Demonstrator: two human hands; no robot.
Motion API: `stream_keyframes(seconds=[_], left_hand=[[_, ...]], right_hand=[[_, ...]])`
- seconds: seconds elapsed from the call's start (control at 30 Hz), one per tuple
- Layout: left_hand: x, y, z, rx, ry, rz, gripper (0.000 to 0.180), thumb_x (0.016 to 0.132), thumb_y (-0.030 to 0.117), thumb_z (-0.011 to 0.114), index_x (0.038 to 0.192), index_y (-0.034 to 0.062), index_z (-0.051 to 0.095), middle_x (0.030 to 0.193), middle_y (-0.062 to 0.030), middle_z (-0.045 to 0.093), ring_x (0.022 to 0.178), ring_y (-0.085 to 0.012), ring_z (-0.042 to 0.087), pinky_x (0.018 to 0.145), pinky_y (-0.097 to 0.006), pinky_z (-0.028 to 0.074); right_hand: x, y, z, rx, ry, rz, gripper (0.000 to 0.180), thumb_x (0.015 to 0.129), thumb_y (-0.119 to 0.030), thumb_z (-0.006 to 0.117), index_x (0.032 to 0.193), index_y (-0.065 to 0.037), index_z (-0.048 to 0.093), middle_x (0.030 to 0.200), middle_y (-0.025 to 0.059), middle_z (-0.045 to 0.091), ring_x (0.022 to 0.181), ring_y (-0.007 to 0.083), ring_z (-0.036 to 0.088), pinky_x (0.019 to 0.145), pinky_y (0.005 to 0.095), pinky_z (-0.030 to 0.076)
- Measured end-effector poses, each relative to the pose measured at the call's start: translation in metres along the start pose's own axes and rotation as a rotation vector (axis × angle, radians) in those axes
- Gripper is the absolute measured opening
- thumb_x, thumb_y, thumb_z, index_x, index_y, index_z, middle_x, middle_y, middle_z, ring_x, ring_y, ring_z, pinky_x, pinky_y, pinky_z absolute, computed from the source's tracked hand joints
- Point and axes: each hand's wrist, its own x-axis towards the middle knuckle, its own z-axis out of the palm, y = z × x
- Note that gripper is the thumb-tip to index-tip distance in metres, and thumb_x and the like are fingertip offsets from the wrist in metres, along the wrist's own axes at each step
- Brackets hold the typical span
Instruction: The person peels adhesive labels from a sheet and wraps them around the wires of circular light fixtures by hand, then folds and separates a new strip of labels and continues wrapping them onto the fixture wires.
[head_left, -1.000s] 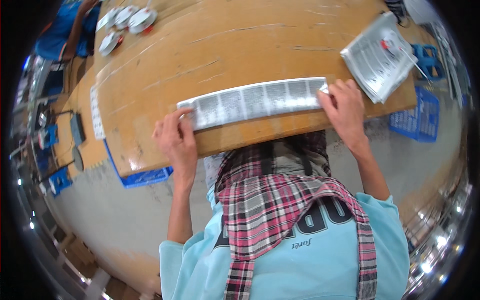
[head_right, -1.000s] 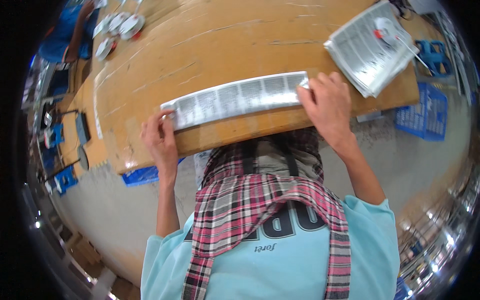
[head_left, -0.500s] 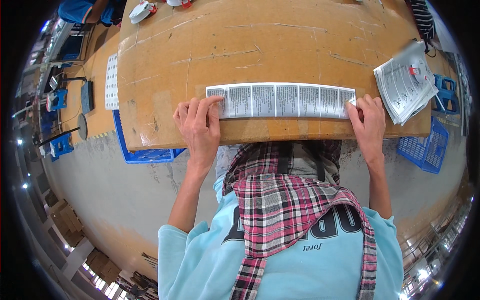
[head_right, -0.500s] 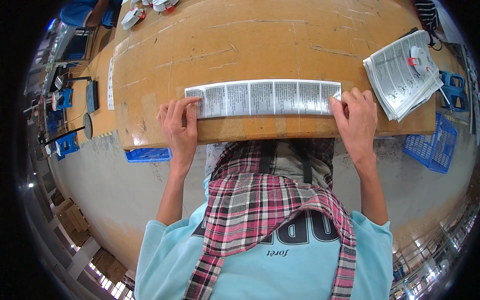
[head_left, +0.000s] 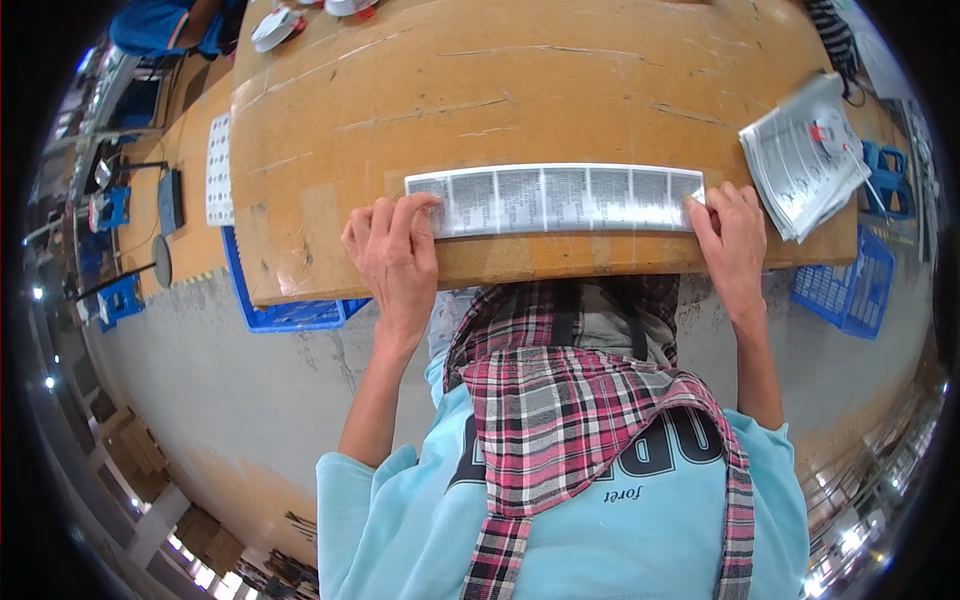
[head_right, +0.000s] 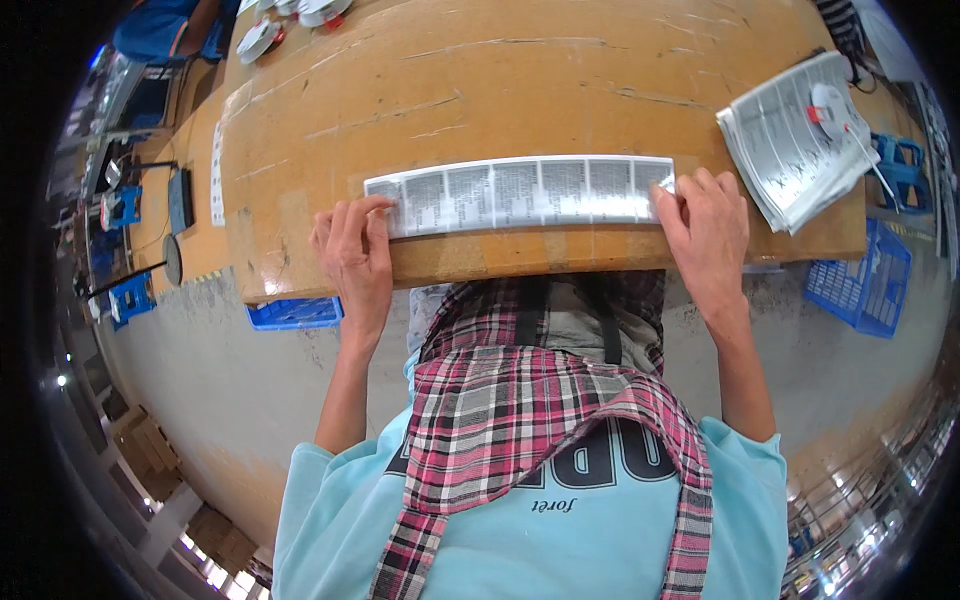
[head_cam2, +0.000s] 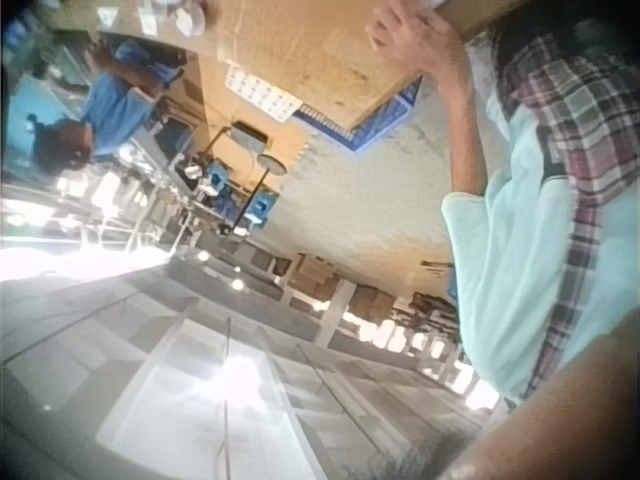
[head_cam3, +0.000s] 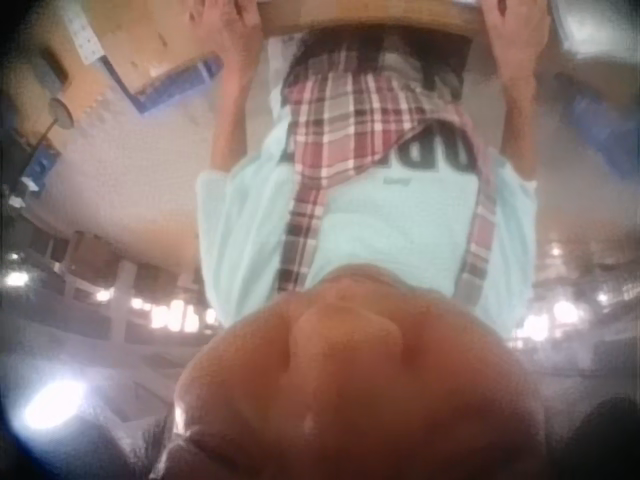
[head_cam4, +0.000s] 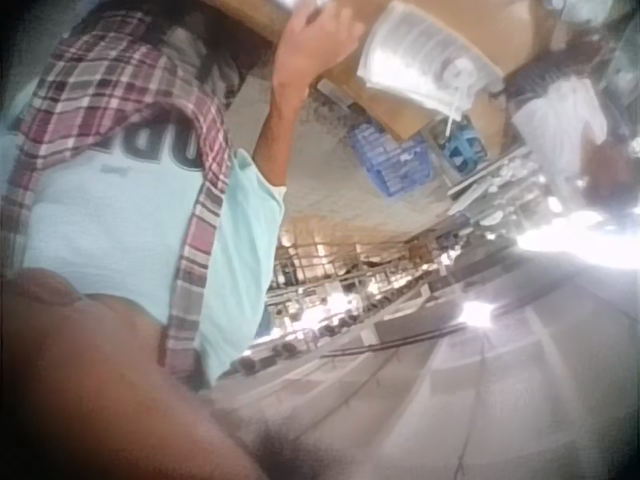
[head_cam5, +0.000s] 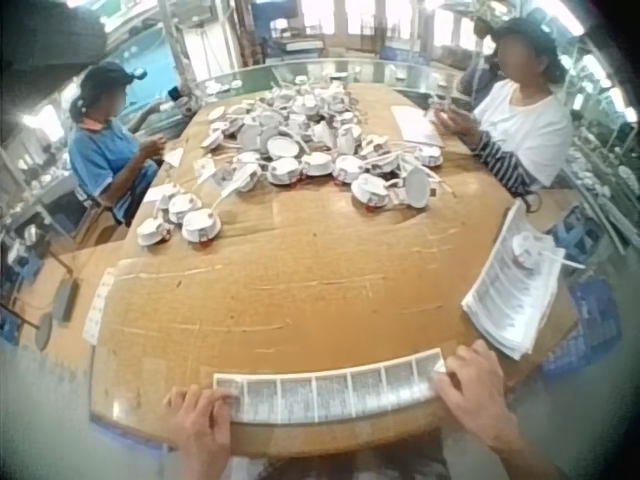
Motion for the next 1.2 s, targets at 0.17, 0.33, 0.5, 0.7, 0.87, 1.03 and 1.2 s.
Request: stream_keyframes(seconds=[0.17,0.33,0.5,0.7,0.87,1.03,1.2], left_hand=[[0.003,0.004,-0.007,0.13,-0.133,-0.053,0.021,0.086,0.002,0.054,0.103,0.0118,0.063,0.091,-0.0083,0.052,0.091,-0.0248,0.046,0.087,-0.037,0.034],[0.008,0.0,-0.004,0.081,-0.183,0.122,0.046,0.084,0.0,0.053,0.126,0.0171,0.056,0.129,-0.0165,0.04,0.123,-0.0324,0.036,0.103,-0.044,0.028],[0.022,0.0,-0.015,0.287,-0.253,0.427,0.058,0.082,-0.006,0.051,0.133,0.0216,0.052,0.145,-0.0178,0.028,0.137,-0.0346,0.025,0.112,-0.05,0.019],[0.033,-0.025,-0.011,0.25,-0.386,0.806,0.057,0.08,-0.002,0.055,0.128,0.029,0.054,0.145,-0.012,0.031,0.136,-0.0344,0.028,0.112,-0.055,0.017],[0.042,-0.021,-0.014,0.254,-0.474,0.857,0.056,0.079,0.005,0.062,0.129,0.0273,0.053,0.145,-0.0153,0.03,0.136,-0.0353,0.027,0.113,-0.055,0.015],[0.039,-0.008,-0.033,0.257,-0.54,0.777,0.05,0.083,0.007,0.058,0.129,0.0283,0.054,0.14,-0.0107,0.037,0.13,-0.0317,0.036,0.111,-0.054,0.018],[0.039,-0.005,-0.025,0.18,-0.474,0.925,0.055,0.081,0.013,0.062,0.134,0.0182,0.05,0.126,-0.0109,0.049,0.114,-0.0281,0.048,0.102,-0.046,0.033]], right_hand=[[0.006,0.007,0.004,-0.003,0.029,-0.055,0.029,0.083,-0.026,0.062,0.066,-0.003,0.056,0.072,0.0088,0.054,0.077,0.0276,0.05,0.069,0.0424,0.038],[0.001,0.009,-0.002,-0.042,0.031,-0.025,0.03,0.082,-0.031,0.06,0.068,-0.004,0.062,0.076,0.0089,0.059,0.081,0.0272,0.053,0.072,0.0423,0.041],[0.002,0.009,0.003,-0.098,0.02,0.001,0.031,0.082,-0.035,0.055,0.076,-0.007,0.067,0.083,0.0082,0.063,0.09,0.0251,0.055,0.077,0.0419,0.042],[0.002,0.005,0.02,0.007,0.081,0.014,0.032,0.083,-0.032,0.057,0.076,-0.003,0.068,0.085,0.0126,0.063,0.096,0.029,0.053,0.081,0.0456,0.04],[0.0,0.006,0.017,0.071,0.077,0.014,0.033,0.082,-0.032,0.059,0.079,-0.001,0.069,0.086,0.0128,0.062,0.097,0.03,0.052,0.081,0.0468,0.038],[0.004,0.0,0.03,-0.009,0.104,-0.021,0.033,0.084,-0.036,0.058,0.075,-0.005,0.067,0.081,0.0097,0.059,0.09,0.027,0.052,0.076,0.0443,0.04],[0.001,0.003,0.008,-0.28,0.038,-0.096,0.024,0.079,-0.03,0.056,0.067,-0.011,0.064,0.075,0.0084,0.061,0.08,0.0274,0.057,0.063,0.0428,0.044]])
